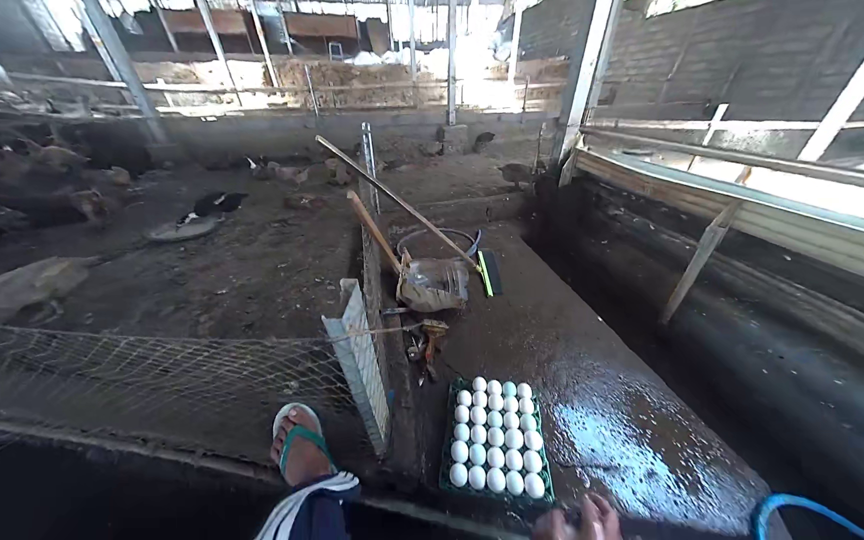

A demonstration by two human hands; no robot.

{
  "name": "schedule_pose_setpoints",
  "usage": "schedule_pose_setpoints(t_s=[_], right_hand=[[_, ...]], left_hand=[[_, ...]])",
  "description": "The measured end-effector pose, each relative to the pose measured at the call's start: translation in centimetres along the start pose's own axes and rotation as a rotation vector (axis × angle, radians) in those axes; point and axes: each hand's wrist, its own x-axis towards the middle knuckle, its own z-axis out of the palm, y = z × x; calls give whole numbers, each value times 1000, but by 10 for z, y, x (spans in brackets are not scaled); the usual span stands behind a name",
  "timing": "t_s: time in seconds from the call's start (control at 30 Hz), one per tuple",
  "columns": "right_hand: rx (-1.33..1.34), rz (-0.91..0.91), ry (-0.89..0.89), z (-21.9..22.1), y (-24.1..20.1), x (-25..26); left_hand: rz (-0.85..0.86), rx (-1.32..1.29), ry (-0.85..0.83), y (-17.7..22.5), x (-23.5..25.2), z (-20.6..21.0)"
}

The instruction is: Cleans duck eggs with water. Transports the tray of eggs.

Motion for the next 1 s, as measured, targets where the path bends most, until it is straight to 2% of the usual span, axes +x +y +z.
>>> schedule_pose_setpoints(t_s=[0.07,0.1,0.2,0.23,0.33,0.43,0.5,0.57,0.63,0.67,0.77,0.83,0.87,0.93,1.0], right_hand=[[-46,-78,-47,3,0,-15],[-64,-110,-39,4,1,-14],[-55,14,21,-3,-8,4],[-60,36,29,-1,-12,-2],[-115,-73,-29,3,-12,-24],[-33,62,38,-4,-14,1],[-40,107,57,-2,-16,-7],[-104,-15,12,3,-16,-27],[-84,-53,12,3,-13,-24],[-43,5,25,2,-14,-15],[126,368,9,-1,-22,11],[266,537,-68,-1,-26,14],[321,562,-105,-1,-28,13],[238,417,-130,0,-24,0],[-27,121,-167,3,-18,-14]], left_hand=[[57,-14,79,-2,3,7],[30,-54,58,4,0,6],[-111,-52,-59,22,-9,-1],[-108,-45,-38,23,-9,0],[-41,-54,-2,25,-6,-1],[-196,-91,-74,32,-9,-1],[-174,-103,-40,29,-10,1],[-94,-149,-7,29,-5,0],[-159,-161,-71,31,-7,-6],[-216,-145,-122,33,-8,-10],[-346,-111,-236,35,-6,-20],[-359,-166,-331,33,-2,-29],[-329,-212,-353,30,2,-32],[-289,-272,-255,24,3,-31],[-253,-278,-108,25,4,-24]])
